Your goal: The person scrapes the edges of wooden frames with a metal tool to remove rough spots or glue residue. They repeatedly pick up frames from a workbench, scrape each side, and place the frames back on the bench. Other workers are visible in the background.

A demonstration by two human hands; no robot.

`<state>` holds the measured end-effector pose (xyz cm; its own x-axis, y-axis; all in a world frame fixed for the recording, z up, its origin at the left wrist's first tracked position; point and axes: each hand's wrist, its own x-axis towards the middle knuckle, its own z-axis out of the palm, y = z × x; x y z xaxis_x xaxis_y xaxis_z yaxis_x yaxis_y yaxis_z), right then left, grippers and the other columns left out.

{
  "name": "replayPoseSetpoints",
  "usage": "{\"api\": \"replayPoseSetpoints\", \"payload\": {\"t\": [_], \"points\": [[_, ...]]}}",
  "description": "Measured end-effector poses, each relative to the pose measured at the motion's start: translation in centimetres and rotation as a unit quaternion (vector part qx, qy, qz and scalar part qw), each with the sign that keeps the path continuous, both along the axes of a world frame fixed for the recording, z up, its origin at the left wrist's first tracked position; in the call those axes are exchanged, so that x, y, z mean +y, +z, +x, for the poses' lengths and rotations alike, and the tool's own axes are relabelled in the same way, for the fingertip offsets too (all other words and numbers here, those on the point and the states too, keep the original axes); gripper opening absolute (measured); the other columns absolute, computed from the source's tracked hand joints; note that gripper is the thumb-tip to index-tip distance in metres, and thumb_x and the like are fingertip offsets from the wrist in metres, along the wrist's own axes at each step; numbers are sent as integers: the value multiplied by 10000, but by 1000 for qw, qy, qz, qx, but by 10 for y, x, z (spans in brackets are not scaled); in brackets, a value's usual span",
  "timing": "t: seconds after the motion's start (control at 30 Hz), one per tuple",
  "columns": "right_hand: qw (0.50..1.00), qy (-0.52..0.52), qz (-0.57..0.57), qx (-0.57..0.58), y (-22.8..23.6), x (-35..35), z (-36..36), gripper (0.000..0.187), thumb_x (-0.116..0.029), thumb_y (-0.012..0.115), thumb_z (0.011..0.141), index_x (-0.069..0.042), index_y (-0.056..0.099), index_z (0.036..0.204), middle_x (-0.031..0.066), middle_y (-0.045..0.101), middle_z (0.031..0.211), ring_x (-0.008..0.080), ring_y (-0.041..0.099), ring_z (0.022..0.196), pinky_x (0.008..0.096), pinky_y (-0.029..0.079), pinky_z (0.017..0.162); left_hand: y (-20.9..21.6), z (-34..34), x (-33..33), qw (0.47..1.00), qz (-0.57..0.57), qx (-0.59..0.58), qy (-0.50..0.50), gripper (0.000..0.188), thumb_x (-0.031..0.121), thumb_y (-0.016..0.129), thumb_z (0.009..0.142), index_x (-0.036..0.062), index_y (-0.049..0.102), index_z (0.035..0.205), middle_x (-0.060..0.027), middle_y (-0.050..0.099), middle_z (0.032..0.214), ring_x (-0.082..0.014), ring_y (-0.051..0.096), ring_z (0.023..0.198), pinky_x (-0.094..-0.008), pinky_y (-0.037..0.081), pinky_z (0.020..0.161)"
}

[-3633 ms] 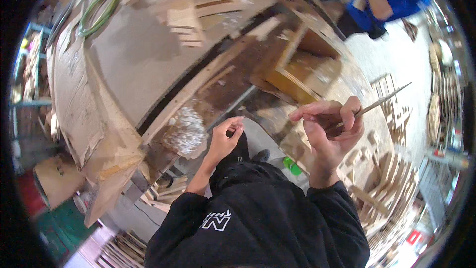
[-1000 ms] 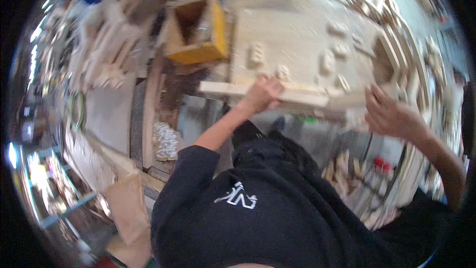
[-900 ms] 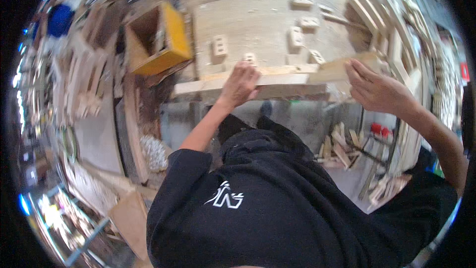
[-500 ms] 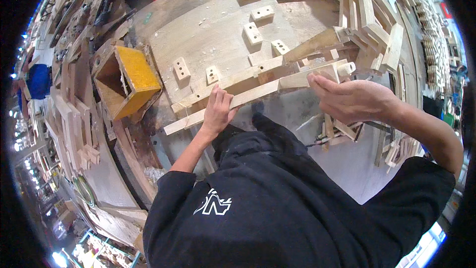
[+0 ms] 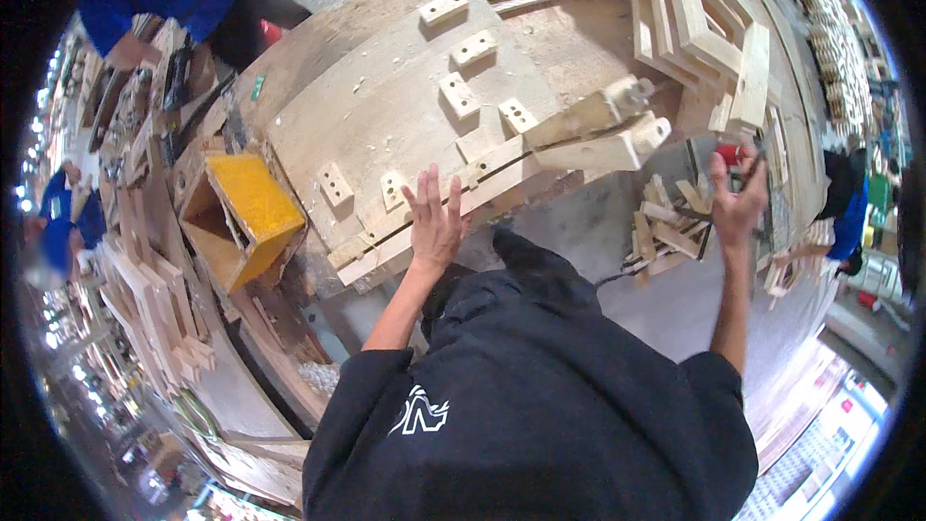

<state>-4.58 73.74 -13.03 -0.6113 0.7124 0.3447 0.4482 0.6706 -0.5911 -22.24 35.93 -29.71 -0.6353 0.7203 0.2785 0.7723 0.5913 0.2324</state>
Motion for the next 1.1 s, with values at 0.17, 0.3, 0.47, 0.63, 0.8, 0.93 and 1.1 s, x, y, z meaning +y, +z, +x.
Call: {"api": "replayPoseSetpoints", "payload": {"t": [0.17, 0.3, 0.47, 0.63, 0.8, 0.93, 1.1], "points": [[958, -88, -268, 54, -90, -61, -17, 323, -256, 699, 870, 18, 609, 1016, 86, 645, 1006, 148, 577, 905, 303, 462, 837, 13, -4, 11, 988, -151, -25, 37, 855, 481, 709, 761, 52, 364, 1416, -205, 448, 1273, -359, 451, 1143, -531, 336, 971], [865, -58, -450, 213, -138, -126, -41, 219, -160, 653, 906, -30, 477, 914, 125, 638, 1135, 149, 587, 931, 296, 465, 869, 11, -4, 13, 988, -150, -2, 35, 771, 444, 709, 776, 7, 439, 1351, -197, 482, 1205, -373, 473, 1074, -509, 345, 938], [846, -6, -435, 307, -141, -136, -52, 499, -312, 804, 780, -66, 384, 888, 159, 636, 1094, 203, 587, 1001, 344, 460, 909, 15, -3, 17, 980, -196, 18, -1, 790, 359, 724, 782, -16, 329, 1354, -222, 470, 1138, -400, 449, 1071, -510, 331, 932], [823, -78, -462, 321, -152, -104, -40, 521, -301, 825, 755, -65, 381, 892, 156, 629, 1101, 205, 593, 995, 351, 468, 898, 18, 3, 23, 980, -199, 15, -3, 815, 302, 726, 785, -5, 290, 1401, -260, 441, 1219, -442, 432, 1104, -534, 331, 942], [856, -19, -392, 337, -149, -105, -34, 614, -260, 895, 651, -70, 384, 931, 164, 577, 1179, 198, 526, 1113, 352, 400, 977, 17, 6, 21, 982, -190, 11, -8, 855, 298, 737, 772, -5, 268, 1419, -278, 411, 1291, -470, 410, 1161, -553, 325, 965], [882, 109, -336, 312, -94, -103, -59, 786, -334, 937, 561, -108, 346, 1026, 218, 480, 1334, 323, 435, 1273, 459, 318, 1065, 23, 1, 22, 985, -168, 32, -30, 617, 324, 706, 803, 15, 473, 1283, -213, 544, 1173, -406, 514, 1077, -534, 383, 915], [868, 216, -228, 385, -27, -105, -105, 858, -314, 961, 512, -127, 314, 1044, 257, 482, 1307, 350, 425, 1280, 500, 301, 1085, 14, -8, 10, 979, -206, 14, -9, 822, 449, 660, 808, 17, 319, 1418, -209, 445, 1190, -370, 458, 1060, -500, 350, 904]]}}
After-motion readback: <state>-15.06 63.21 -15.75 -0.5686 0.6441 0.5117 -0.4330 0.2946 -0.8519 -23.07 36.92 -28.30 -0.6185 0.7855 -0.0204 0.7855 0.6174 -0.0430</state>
